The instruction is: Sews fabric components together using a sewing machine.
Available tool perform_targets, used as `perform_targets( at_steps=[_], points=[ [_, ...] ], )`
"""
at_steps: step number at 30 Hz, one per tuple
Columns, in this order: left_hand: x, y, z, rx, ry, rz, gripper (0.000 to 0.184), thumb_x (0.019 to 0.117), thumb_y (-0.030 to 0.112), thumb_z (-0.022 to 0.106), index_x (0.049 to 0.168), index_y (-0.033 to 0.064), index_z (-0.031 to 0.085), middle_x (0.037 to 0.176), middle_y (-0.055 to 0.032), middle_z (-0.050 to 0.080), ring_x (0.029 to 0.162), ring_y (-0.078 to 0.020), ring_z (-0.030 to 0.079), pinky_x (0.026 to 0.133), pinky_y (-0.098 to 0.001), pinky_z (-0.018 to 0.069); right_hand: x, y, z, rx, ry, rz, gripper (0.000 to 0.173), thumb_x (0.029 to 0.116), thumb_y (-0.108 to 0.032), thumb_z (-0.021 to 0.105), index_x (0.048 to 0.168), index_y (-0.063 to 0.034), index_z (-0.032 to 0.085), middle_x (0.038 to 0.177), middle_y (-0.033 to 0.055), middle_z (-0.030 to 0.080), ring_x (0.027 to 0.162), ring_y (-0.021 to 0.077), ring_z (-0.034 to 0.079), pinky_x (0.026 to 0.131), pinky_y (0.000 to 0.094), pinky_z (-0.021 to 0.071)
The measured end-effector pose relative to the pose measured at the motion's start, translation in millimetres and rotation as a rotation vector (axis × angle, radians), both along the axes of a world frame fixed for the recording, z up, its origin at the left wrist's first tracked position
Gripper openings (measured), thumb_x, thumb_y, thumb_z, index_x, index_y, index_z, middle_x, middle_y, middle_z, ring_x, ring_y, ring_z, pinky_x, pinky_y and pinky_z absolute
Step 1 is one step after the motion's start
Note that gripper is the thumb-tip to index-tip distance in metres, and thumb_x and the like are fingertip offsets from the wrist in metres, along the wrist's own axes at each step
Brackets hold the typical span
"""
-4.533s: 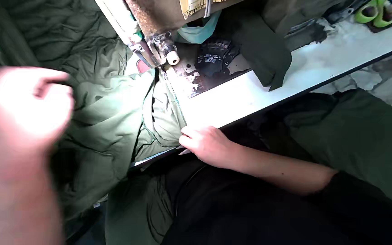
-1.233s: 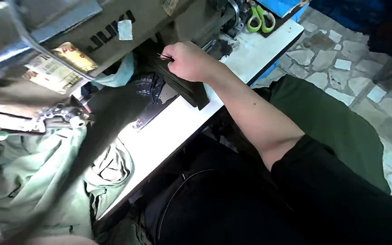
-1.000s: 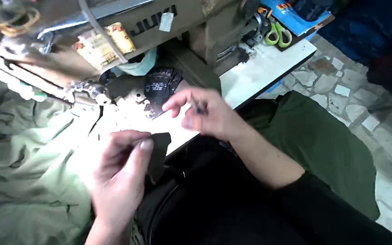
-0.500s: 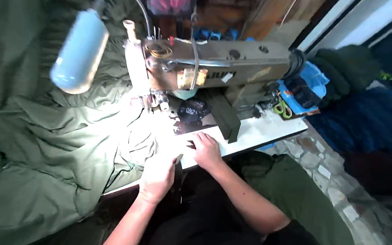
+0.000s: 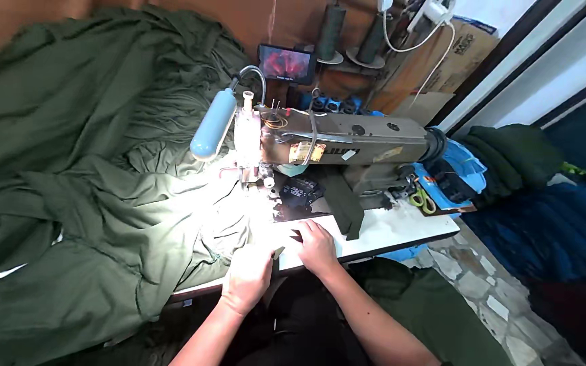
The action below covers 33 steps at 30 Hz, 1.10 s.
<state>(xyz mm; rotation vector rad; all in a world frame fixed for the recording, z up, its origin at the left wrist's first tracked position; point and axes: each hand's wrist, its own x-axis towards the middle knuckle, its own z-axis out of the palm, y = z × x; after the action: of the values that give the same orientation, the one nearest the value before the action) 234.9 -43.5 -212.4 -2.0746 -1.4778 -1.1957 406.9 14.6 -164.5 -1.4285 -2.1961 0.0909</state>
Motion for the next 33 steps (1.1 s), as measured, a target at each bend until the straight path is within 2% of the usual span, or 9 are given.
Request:
perform_targets(
  at_steps=[6, 18, 24, 27, 29, 32, 33],
  points=[
    [1, 0, 1, 0.017, 0.0, 0.011, 0.027, 0.0987, 0.017, 0.052, 0.091, 0.0075, 0.076, 0.082, -0.0106, 0.074, 0.081, -0.0279, 0.071, 0.076, -0.0396, 0.0564, 0, 2, -4, 0.058, 0.004, 0.002, 0.021, 0.0859, -0.01, 0.073, 0.102, 0.0026, 0.075, 0.1, 0.0196, 0.074, 0.094, 0.0365, 0.073, 0.081, 0.0513, 0.0594],
    [2, -2, 0, 0.013, -0.025, -0.009, 0.024, 0.0982, 0.015, 0.054, 0.094, 0.0074, 0.076, 0.085, -0.0115, 0.074, 0.082, -0.0285, 0.072, 0.075, -0.0408, 0.0571, 1, 1, -4, 0.006, -0.011, 0.001, 0.023, 0.0895, -0.014, 0.071, 0.105, 0.003, 0.075, 0.105, 0.0203, 0.074, 0.098, 0.0376, 0.073, 0.085, 0.053, 0.0583],
    [2, -1, 1, 0.038, -0.015, 0.001, 0.024, 0.0982, 0.015, 0.054, 0.092, 0.0065, 0.076, 0.081, -0.0113, 0.073, 0.08, -0.0282, 0.071, 0.074, -0.0391, 0.0562, 1, 1, -4, 0.032, -0.007, 0.007, 0.022, 0.0885, -0.011, 0.071, 0.105, 0.0033, 0.075, 0.102, 0.0207, 0.074, 0.096, 0.0376, 0.073, 0.083, 0.0525, 0.0587],
    [1, -1, 1, 0.043, -0.024, -0.01, 0.025, 0.0983, 0.014, 0.053, 0.093, 0.0047, 0.075, 0.081, -0.0129, 0.073, 0.079, -0.0297, 0.072, 0.074, -0.0406, 0.0569, -2, 0, 4, -0.062, -0.025, -0.014, 0.022, 0.0929, -0.012, 0.068, 0.109, 0.0017, 0.075, 0.107, 0.0212, 0.074, 0.1, 0.0377, 0.072, 0.088, 0.0532, 0.0567],
    [1, -1, 2, 0.011, -0.058, -0.038, 0.026, 0.0989, 0.015, 0.053, 0.093, 0.0036, 0.075, 0.081, -0.0138, 0.073, 0.078, -0.0307, 0.072, 0.074, -0.0419, 0.0578, -1, 0, 3, -0.117, -0.037, -0.037, 0.024, 0.0946, -0.013, 0.068, 0.113, 0.0014, 0.073, 0.109, 0.021, 0.072, 0.102, 0.0382, 0.071, 0.089, 0.0547, 0.0553],
    [-1, -2, 11, -0.146, -0.211, -0.1, 0.023, 0.0959, 0.011, 0.055, 0.094, -0.001, 0.075, 0.085, -0.0173, 0.073, 0.083, -0.0336, 0.073, 0.078, -0.0472, 0.0586, 2, 3, -6, -0.025, 0.022, 0.0, 0.024, 0.0901, -0.007, 0.072, 0.111, 0.0028, 0.072, 0.105, 0.0218, 0.072, 0.097, 0.0398, 0.071, 0.083, 0.0572, 0.0567],
    [-3, -6, 16, -0.232, -0.312, -0.13, 0.023, 0.098, 0.011, 0.055, 0.097, -0.0021, 0.075, 0.089, -0.0169, 0.073, 0.086, -0.0299, 0.072, 0.081, -0.0455, 0.0582, 3, -1, -9, -0.015, 0.096, 0.035, 0.023, 0.0886, -0.005, 0.072, 0.11, 0.0038, 0.073, 0.104, 0.0217, 0.072, 0.096, 0.0386, 0.072, 0.081, 0.0566, 0.0575]
  ],
)
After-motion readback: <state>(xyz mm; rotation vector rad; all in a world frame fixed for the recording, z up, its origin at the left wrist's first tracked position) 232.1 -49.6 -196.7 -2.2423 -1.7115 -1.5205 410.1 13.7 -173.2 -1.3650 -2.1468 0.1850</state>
